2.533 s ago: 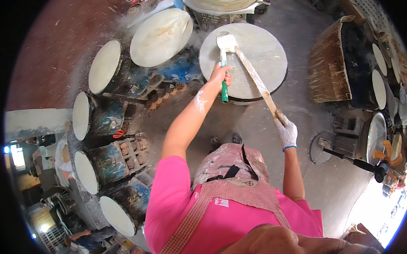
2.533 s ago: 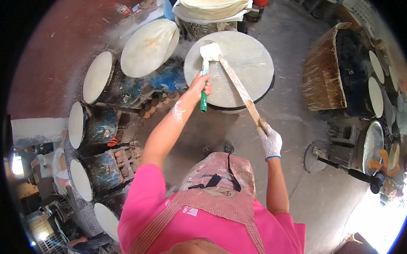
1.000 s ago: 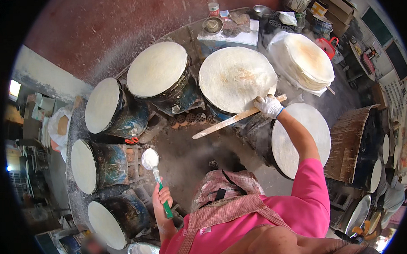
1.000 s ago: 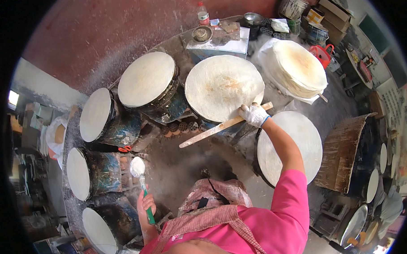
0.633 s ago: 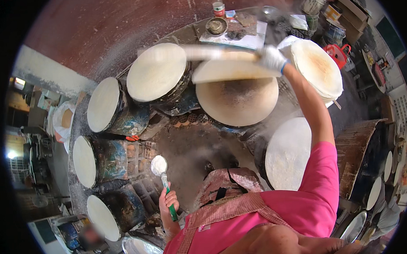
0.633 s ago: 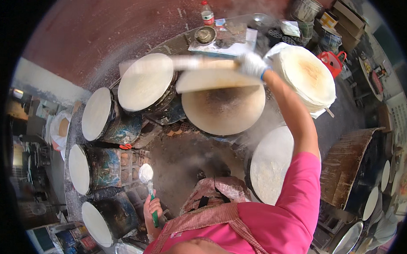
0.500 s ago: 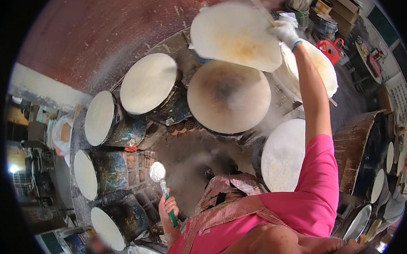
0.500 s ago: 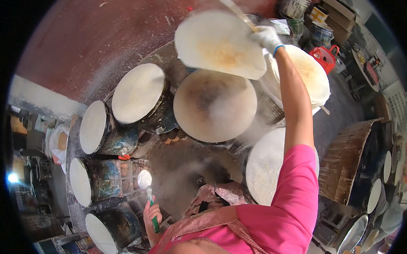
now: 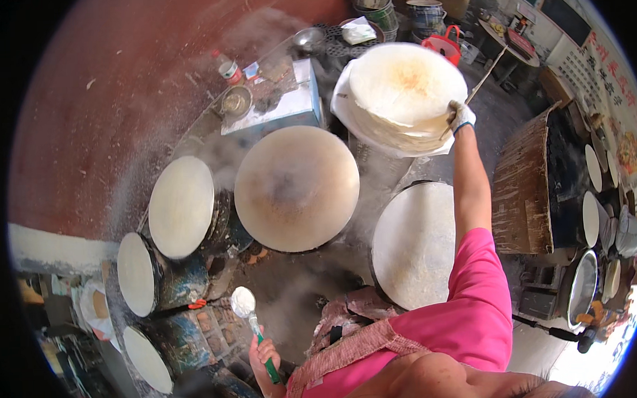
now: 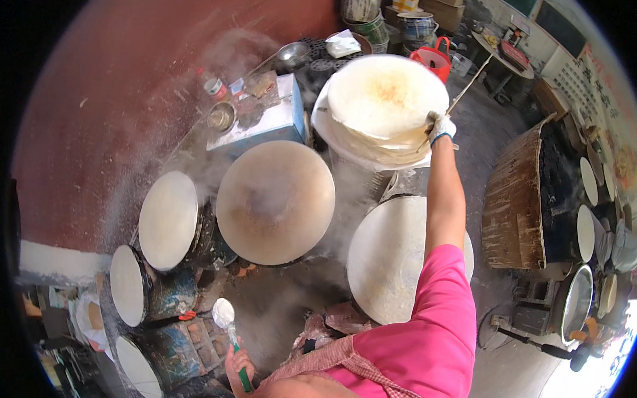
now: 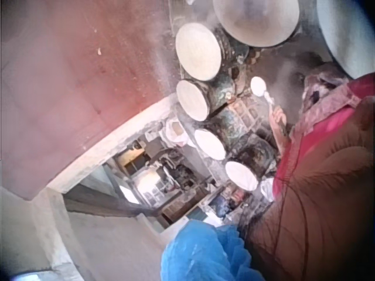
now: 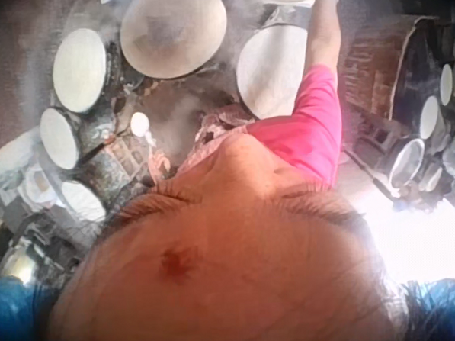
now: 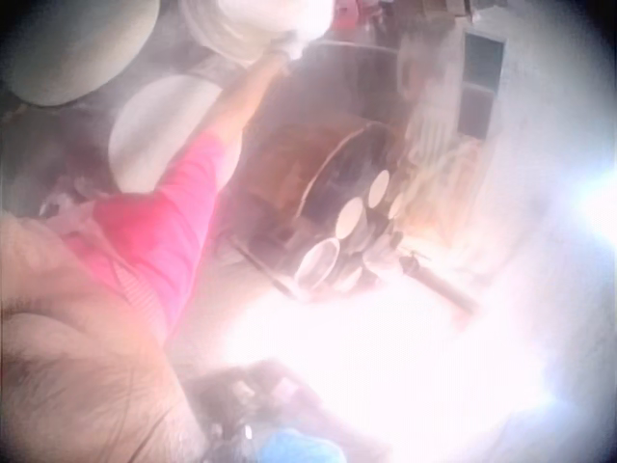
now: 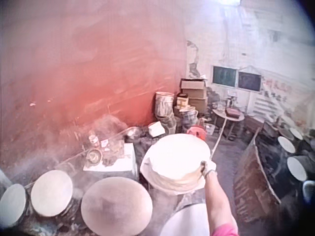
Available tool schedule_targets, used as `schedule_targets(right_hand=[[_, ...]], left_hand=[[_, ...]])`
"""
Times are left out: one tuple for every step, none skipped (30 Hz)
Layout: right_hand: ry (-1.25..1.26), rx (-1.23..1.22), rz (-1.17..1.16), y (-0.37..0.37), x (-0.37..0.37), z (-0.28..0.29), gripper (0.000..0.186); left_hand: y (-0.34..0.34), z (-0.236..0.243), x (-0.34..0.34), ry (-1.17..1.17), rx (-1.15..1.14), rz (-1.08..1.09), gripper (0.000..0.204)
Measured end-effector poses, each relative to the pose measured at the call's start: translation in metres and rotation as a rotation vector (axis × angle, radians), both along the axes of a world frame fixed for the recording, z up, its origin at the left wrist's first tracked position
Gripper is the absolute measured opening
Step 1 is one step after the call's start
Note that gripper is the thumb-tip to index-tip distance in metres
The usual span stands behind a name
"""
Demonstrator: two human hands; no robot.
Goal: The person scoops batter from a large metal bowl and pours it onto several hot griddles. They use a wooden stick to spread the batter into thin, round crepes and flip them as they cook. The finished crepes are stacked on a nearby surface.
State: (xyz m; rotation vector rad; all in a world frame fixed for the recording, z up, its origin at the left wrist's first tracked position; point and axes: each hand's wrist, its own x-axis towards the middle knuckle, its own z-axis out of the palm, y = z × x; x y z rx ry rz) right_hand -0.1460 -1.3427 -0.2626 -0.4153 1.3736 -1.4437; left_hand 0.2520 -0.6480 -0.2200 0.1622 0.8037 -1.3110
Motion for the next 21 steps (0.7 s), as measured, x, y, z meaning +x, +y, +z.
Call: schedule_targets(right_hand=[[0.047,0.071,-0.034,0.006,0.003,-0.004,0.015],[0.072,0.118,-0.043,0.006,0.004,-0.005,0.016],[0.1,0.171,-0.048,0.007,0.004,-0.009,0.017],[0.064,0.166,-0.082,0.003,0.005,-0.013,0.017],[0.089,0.179,-0.106,-0.008,0.005,-0.022,0.017],[0.12,0.19,-0.15,-0.02,-0.011,-0.037,0.017],[0.152,0.199,-0.191,-0.031,-0.028,-0.051,0.017],[0.141,0.085,-0.134,-0.042,-0.039,-0.064,0.018],[0.179,0.193,-0.041,-0.047,-0.043,-0.066,0.016],[0.647,0.378,-0.129,-0.039,-0.025,-0.057,0.029],[0.889,0.49,-0.073,-0.036,-0.03,-0.05,0.049],[1.02,0.352,0.016,0.005,0.015,-0.006,0.046],[1.147,0.127,0.048,0.018,0.03,0.004,0.045],[1.192,-0.148,0.034,0.031,0.016,0.014,0.044],[1.19,-0.365,0.064,0.037,0.018,0.014,0.043],[1.177,-0.529,0.103,0.045,0.024,0.01,0.042],[1.158,-0.654,0.177,0.053,0.044,0.002,0.041],[1.122,-0.753,0.264,0.059,0.07,-0.007,0.04],[1.078,-0.815,0.341,0.073,0.098,-0.014,0.039],[1.027,-0.9,0.469,0.086,0.138,-0.017,0.038],[0.978,-0.981,0.585,0.106,0.172,-0.016,0.038]], left_hand=[[-0.002,-0.001,0.004,-0.001,-0.018,-0.023,0.039],[-0.005,-0.001,0.007,0.0,-0.035,-0.044,0.039],[-0.008,0.001,0.008,-0.021,-0.037,-0.058,0.039],[-0.012,0.005,0.009,-0.041,-0.039,-0.069,0.039],[-0.013,0.009,0.006,-0.059,-0.039,-0.069,0.039],[-0.019,0.009,0.008,-0.056,-0.04,-0.081,0.039],[-0.025,0.009,0.01,-0.051,-0.043,-0.09,0.039],[-0.029,0.008,0.012,-0.046,-0.049,-0.082,0.039],[-0.028,0.007,0.011,-0.054,-0.042,-0.08,0.039],[-0.021,0.008,0.008,-0.074,-0.024,-0.052,0.039],[-0.012,0.008,0.007,-0.087,-0.012,-0.018,0.038],[0.0,0.012,-0.004,-0.132,-0.017,0.026,0.037],[0.006,0.013,-0.013,-0.117,0.025,0.076,0.034],[0.001,0.015,-0.018,-0.106,-0.032,0.095,0.033],[-0.003,0.022,-0.026,-0.101,-0.082,0.121,0.033],[0.003,0.01,-0.026,-0.298,-0.011,0.077,0.029],[0.007,0.006,-0.028,-0.328,-0.079,0.068,0.026],[0.013,0.006,-0.032,-0.372,-0.028,0.076,0.015],[0.024,0.024,-0.017,-0.324,0.075,0.117,0.013],[0.042,0.012,-0.026,-0.274,0.046,0.21,0.013],[0.055,0.005,-0.029,-0.281,0.048,0.263,0.012]])
